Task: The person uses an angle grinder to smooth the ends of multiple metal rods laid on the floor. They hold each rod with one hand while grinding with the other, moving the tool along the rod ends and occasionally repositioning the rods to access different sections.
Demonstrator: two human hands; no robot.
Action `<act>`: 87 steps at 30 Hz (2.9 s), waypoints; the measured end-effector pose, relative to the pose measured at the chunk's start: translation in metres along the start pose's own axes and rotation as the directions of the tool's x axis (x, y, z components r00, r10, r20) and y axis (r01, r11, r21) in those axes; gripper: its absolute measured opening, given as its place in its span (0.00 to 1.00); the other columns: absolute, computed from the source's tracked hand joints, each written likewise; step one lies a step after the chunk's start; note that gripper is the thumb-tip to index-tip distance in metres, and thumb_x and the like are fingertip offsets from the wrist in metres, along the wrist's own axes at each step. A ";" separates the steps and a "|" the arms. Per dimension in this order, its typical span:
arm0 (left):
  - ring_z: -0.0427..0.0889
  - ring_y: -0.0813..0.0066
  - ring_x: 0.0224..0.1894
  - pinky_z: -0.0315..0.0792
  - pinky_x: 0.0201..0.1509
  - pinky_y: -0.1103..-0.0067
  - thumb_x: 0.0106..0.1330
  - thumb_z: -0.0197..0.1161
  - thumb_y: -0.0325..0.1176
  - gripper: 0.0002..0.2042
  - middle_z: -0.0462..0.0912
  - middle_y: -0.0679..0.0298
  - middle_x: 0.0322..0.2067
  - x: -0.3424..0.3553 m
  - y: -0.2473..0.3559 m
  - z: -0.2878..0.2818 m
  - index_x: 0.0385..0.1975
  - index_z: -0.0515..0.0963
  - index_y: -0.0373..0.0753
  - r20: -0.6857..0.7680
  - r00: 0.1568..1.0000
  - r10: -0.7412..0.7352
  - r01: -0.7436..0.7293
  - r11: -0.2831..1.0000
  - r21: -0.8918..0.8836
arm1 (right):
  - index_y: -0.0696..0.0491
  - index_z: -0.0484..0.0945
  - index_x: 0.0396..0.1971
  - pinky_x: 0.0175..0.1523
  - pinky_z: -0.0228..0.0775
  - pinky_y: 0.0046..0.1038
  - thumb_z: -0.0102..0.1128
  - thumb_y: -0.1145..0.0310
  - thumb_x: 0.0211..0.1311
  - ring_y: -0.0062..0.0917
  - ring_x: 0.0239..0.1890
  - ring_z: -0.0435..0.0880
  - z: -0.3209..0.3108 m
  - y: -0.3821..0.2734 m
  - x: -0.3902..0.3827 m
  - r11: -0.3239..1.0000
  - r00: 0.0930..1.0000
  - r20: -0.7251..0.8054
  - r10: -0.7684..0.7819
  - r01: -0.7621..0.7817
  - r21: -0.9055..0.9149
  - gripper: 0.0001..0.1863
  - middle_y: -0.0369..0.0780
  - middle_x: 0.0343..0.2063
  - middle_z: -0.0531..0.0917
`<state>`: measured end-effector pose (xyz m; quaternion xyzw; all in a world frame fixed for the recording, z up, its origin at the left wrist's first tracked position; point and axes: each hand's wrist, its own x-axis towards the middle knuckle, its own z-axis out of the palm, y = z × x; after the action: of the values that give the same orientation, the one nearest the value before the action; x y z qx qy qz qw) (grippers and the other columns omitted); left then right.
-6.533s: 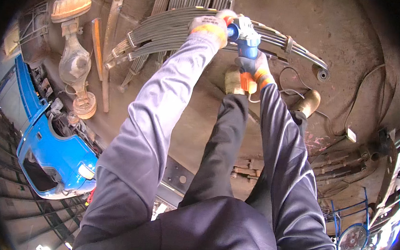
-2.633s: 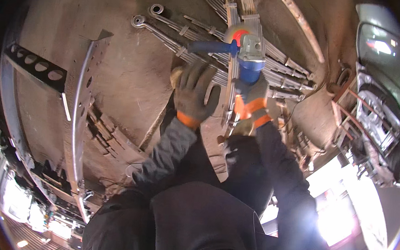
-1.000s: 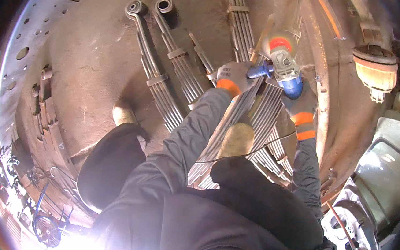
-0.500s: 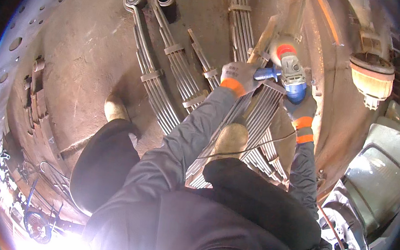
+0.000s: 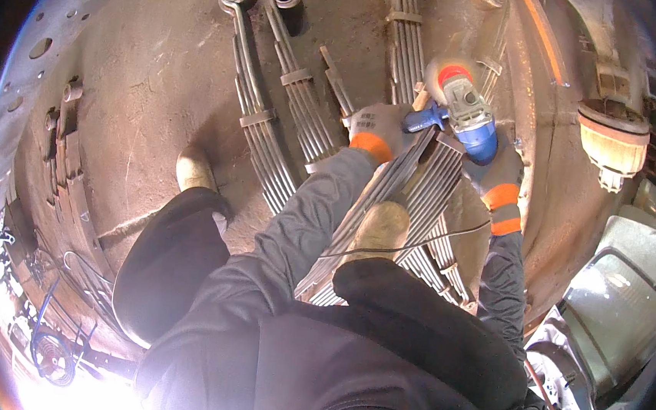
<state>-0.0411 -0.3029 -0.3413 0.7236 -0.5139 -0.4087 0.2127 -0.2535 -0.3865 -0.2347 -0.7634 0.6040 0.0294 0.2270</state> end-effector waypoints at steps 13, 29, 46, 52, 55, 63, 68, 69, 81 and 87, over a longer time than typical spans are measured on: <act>0.88 0.53 0.43 0.81 0.47 0.64 0.56 0.72 0.51 0.22 0.89 0.55 0.40 -0.019 -0.010 -0.083 0.48 0.86 0.49 0.069 0.998 0.012 -0.023 0.986 0.167 | 0.51 0.78 0.50 0.53 0.80 0.43 0.81 0.56 0.39 0.45 0.44 0.88 0.054 -0.028 -0.025 0.983 0.999 -0.040 0.023 -0.015 0.183 0.35 0.47 0.40 0.88; 0.88 0.54 0.42 0.79 0.47 0.62 0.58 0.70 0.52 0.17 0.89 0.57 0.37 0.000 -0.039 -0.105 0.43 0.88 0.53 0.014 0.999 -0.039 0.032 0.941 0.337 | 0.52 0.79 0.48 0.56 0.77 0.45 0.80 0.57 0.39 0.48 0.49 0.86 0.068 -0.082 -0.010 0.933 0.961 0.162 0.223 -0.259 0.249 0.33 0.49 0.44 0.88; 0.88 0.54 0.43 0.79 0.49 0.62 0.58 0.68 0.51 0.17 0.89 0.57 0.39 0.011 0.005 -0.122 0.45 0.88 0.55 0.082 0.996 -0.033 -0.005 0.906 0.423 | 0.50 0.79 0.48 0.56 0.79 0.44 0.80 0.55 0.37 0.48 0.48 0.87 0.073 -0.047 0.002 0.920 0.990 0.045 0.134 -0.141 0.367 0.35 0.49 0.42 0.88; 0.88 0.51 0.39 0.78 0.45 0.62 0.58 0.70 0.52 0.18 0.89 0.54 0.35 0.055 0.007 -0.111 0.42 0.87 0.49 0.184 0.976 0.117 -0.181 0.907 0.382 | 0.52 0.81 0.50 0.51 0.79 0.41 0.81 0.56 0.39 0.44 0.45 0.88 0.054 -0.033 0.018 0.921 0.976 0.007 0.220 -0.210 0.327 0.34 0.47 0.42 0.88; 0.88 0.53 0.41 0.80 0.46 0.60 0.57 0.69 0.53 0.17 0.89 0.56 0.38 0.060 0.049 -0.106 0.41 0.88 0.50 0.219 0.974 0.062 -0.166 0.851 0.499 | 0.52 0.81 0.51 0.51 0.79 0.42 0.83 0.55 0.37 0.43 0.45 0.88 0.057 -0.006 0.023 0.907 0.977 -0.019 0.213 -0.191 0.376 0.37 0.46 0.42 0.89; 0.88 0.51 0.43 0.80 0.49 0.59 0.58 0.69 0.52 0.20 0.89 0.55 0.39 0.101 0.045 -0.100 0.45 0.86 0.49 0.133 0.989 0.064 -0.132 0.790 0.598 | 0.53 0.84 0.47 0.48 0.80 0.41 0.82 0.55 0.37 0.40 0.42 0.90 0.044 -0.008 0.057 0.887 0.981 -0.080 0.179 -0.126 0.443 0.33 0.46 0.39 0.90; 0.88 0.50 0.45 0.79 0.52 0.59 0.57 0.69 0.54 0.23 0.89 0.55 0.41 0.138 0.048 -0.103 0.49 0.86 0.49 0.093 0.987 0.134 -0.163 0.839 0.518 | 0.56 0.86 0.40 0.44 0.81 0.38 0.80 0.58 0.41 0.35 0.35 0.90 0.053 0.018 0.123 0.958 0.976 -0.217 0.017 0.046 0.283 0.26 0.47 0.36 0.90; 0.88 0.50 0.45 0.79 0.52 0.60 0.57 0.69 0.54 0.23 0.89 0.55 0.41 0.141 0.041 -0.104 0.49 0.86 0.50 0.075 0.991 0.108 -0.131 0.826 0.547 | 0.56 0.85 0.42 0.42 0.81 0.37 0.80 0.58 0.42 0.34 0.34 0.90 0.048 0.012 0.130 0.961 0.994 -0.102 0.045 -0.015 0.275 0.27 0.47 0.34 0.89; 0.88 0.49 0.38 0.80 0.44 0.59 0.58 0.67 0.54 0.20 0.89 0.53 0.36 0.114 0.063 -0.061 0.41 0.87 0.46 0.068 0.968 0.243 -0.246 0.845 0.476 | 0.50 0.83 0.49 0.53 0.78 0.42 0.79 0.55 0.39 0.44 0.47 0.88 0.020 0.021 0.065 0.946 0.968 -0.122 0.218 -0.179 0.271 0.32 0.47 0.43 0.89; 0.86 0.47 0.43 0.79 0.47 0.58 0.58 0.70 0.53 0.20 0.87 0.51 0.39 0.125 0.045 -0.081 0.41 0.85 0.44 -0.066 0.920 0.387 -0.330 0.853 0.405 | 0.48 0.82 0.51 0.55 0.78 0.43 0.78 0.57 0.40 0.45 0.49 0.87 0.005 0.000 0.088 0.970 0.984 -0.089 0.157 -0.136 0.201 0.32 0.48 0.46 0.88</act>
<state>0.0156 -0.4434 -0.3083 0.6699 -0.6935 -0.1987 0.1753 -0.2289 -0.4640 -0.2676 -0.6914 0.6698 -0.0529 0.2656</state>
